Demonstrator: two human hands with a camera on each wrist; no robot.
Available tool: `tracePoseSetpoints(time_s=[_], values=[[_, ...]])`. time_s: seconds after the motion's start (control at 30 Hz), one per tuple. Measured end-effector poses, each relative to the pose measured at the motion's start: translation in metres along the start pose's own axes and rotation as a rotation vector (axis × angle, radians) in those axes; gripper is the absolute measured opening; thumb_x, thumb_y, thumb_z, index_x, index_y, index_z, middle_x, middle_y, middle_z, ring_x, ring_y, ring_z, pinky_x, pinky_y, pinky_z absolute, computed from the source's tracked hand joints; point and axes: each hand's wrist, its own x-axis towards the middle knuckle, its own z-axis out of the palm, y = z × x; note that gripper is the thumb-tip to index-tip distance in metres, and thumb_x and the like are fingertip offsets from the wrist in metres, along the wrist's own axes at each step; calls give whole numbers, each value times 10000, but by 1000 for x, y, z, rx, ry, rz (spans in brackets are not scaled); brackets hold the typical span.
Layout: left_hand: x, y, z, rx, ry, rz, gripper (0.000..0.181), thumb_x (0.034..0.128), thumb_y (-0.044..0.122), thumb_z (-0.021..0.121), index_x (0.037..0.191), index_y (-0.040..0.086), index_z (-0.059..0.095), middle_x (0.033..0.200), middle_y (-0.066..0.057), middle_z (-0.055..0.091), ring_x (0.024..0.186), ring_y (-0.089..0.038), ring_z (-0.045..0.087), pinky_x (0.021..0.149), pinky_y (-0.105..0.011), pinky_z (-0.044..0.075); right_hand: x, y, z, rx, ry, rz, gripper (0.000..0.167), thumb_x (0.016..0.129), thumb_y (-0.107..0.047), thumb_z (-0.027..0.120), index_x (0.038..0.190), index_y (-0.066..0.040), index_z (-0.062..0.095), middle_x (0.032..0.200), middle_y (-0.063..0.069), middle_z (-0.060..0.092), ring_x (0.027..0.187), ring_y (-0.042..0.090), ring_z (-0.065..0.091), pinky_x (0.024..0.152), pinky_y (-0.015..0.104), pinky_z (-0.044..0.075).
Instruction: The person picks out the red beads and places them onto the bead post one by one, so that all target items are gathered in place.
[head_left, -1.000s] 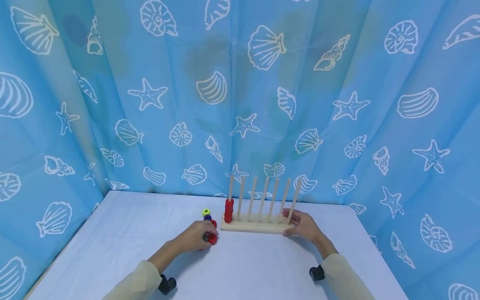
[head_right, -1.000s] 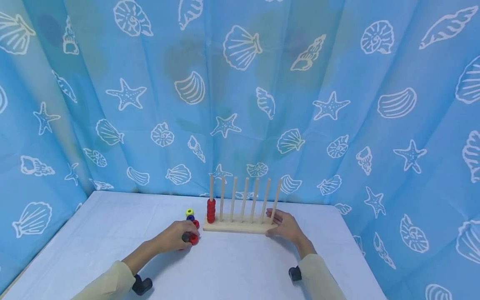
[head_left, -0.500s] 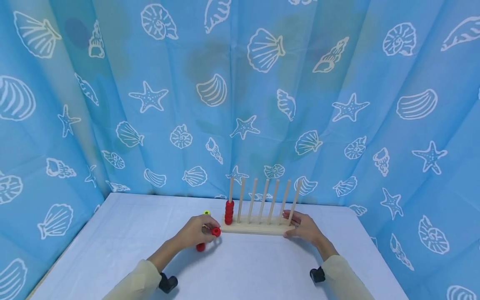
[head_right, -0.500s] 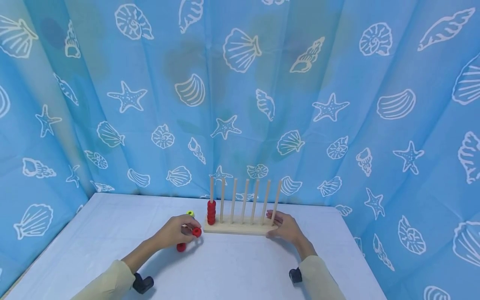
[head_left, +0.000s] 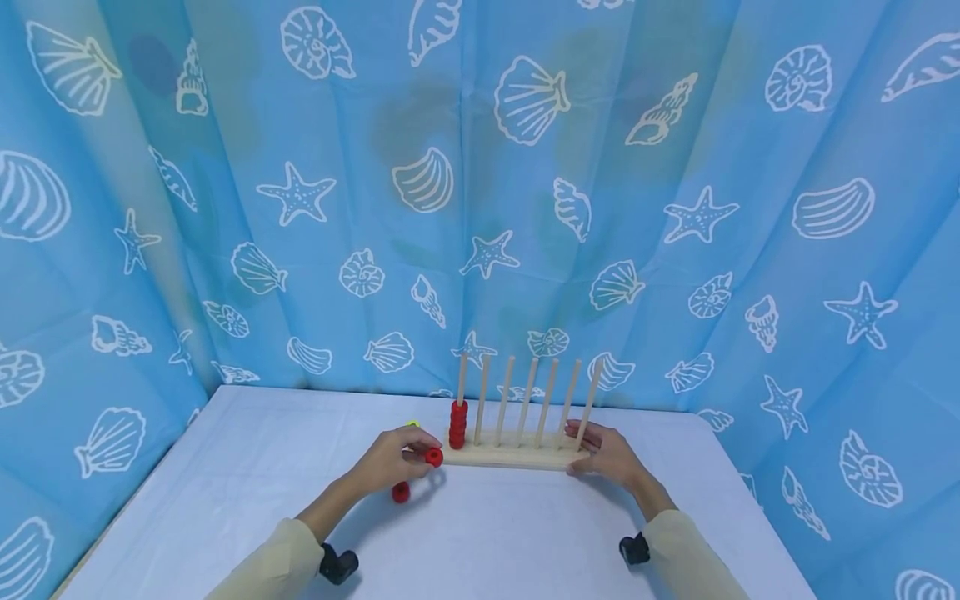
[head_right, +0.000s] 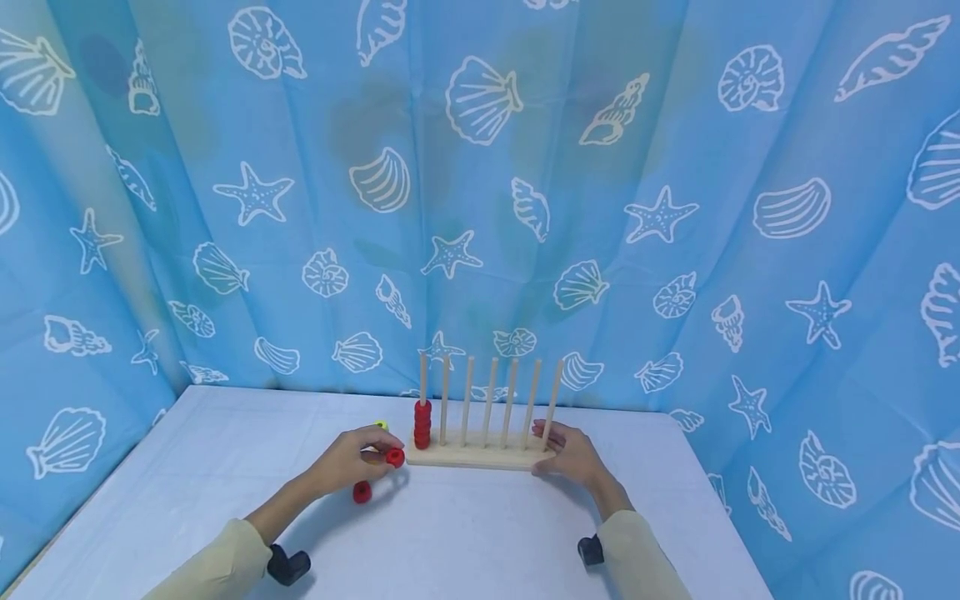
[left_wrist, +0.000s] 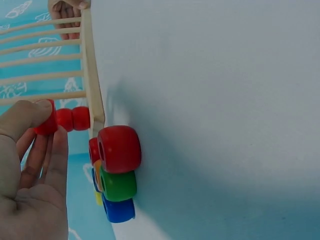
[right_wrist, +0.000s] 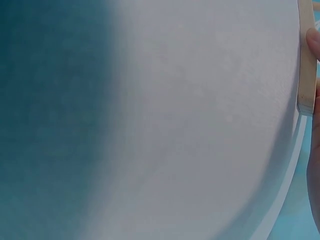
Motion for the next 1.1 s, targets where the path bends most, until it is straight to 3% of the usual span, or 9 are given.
tracePoseSetpoints(time_s=[0.17,0.43,0.6,0.83,1.1], values=[[5,4,-7,-3,4,27,328,819,66,767,1136,101,692,1046,34,630,963,-173,617,856,-309,556,-1,-2,-1,0,6,9,794,649,-56,883,1369,-118,554,1365,97,565,1310,308,477,1039,390,418],[24,24,-36,-57,59,-16,338,852,85,750,1180,128,679,1135,-17,642,1069,-235,627,855,-361,559,-1,-2,1,10,6,-4,784,659,-57,883,1367,-76,548,1357,139,565,1305,350,471,1032,432,419],[39,43,-57,-23,92,43,336,866,86,739,1193,123,673,1136,-6,637,1075,-199,620,870,-331,550,-1,-2,1,-16,11,-4,780,648,-74,893,1355,-113,566,1353,106,575,1303,322,481,1026,408,428],[63,69,-77,24,120,158,338,875,65,721,1204,23,659,1131,-61,635,1063,-223,625,872,-331,549,-2,-2,0,-14,21,12,757,663,-59,879,1351,-132,572,1371,88,563,1316,303,470,1031,397,423],[76,89,-91,9,139,189,324,893,73,703,1213,42,665,1138,-52,640,1053,-203,624,868,-306,548,-1,-3,2,-5,11,14,756,672,-65,878,1357,-122,565,1373,98,560,1316,310,469,1033,401,421]])
